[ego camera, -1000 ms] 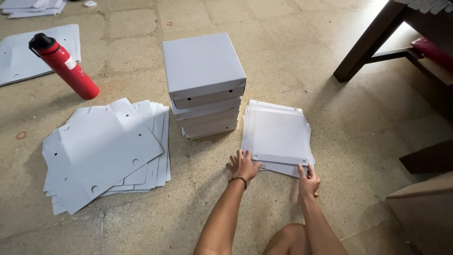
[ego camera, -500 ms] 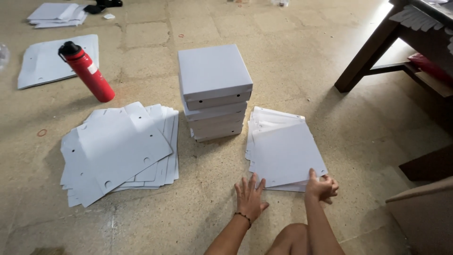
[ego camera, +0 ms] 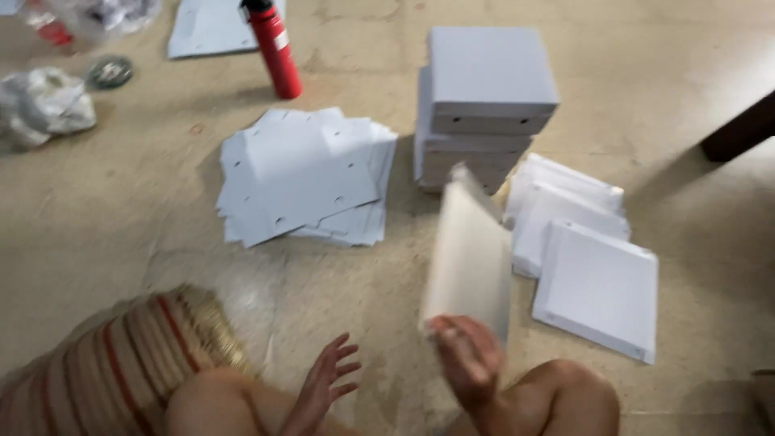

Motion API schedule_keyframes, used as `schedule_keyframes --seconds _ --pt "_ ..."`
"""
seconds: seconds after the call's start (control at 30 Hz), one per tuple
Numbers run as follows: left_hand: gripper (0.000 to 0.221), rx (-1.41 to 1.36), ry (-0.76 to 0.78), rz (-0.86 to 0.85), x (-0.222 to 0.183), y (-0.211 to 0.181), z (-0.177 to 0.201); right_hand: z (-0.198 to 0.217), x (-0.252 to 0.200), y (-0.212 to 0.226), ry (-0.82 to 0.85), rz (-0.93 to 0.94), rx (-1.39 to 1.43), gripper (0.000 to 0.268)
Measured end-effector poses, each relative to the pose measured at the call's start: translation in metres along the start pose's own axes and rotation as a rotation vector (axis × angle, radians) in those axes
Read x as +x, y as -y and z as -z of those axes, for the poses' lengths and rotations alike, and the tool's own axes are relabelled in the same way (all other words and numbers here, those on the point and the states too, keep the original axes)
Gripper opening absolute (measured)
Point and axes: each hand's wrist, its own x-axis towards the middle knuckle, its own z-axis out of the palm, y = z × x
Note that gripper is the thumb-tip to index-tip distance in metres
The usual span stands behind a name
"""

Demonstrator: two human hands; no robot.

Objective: Assembling cardboard boxes by folding flat sheets along pre-scored lines and stacking the finished products.

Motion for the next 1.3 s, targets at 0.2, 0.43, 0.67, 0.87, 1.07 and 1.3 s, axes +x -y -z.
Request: schedule_keyframes --seconds 0.2,0.43,0.67,0.87,1.07,1.3 --pt "0.058 -0.241 0.023 -0.084 -0.005 0.015 0.026 -0.088 -0.088 0.038 0.660 0.274 0.064 0.027" --pt "0.052 0.184 -0.038 -0.114 -0.018 -0.004 0.014 -0.100 -0.102 0.022 0.750 0.094 0.189 0.016" --pt "0.052 0.193 0.041 -0.414 -0.010 0.001 0.018 -0.086 -0.083 0.035 0.585 0.000 0.244 0.010" --pt "0.007 0.800 -0.119 -0.709 -0.022 -0.005 0.013 -0.081 -0.095 0.018 0.558 0.003 0.122 0.014" --pt "0.010 1.059 -0.151 -0.828 -0.020 -0.008 0.002 -0.056 -0.100 0.047 0.323 -0.417 -0.073 0.055" --pt "0.015 1.094 -0.084 -0.809 -0.015 0.000 -0.005 -0.064 -0.123 0.048 0.354 -1.771 1.069 0.020"
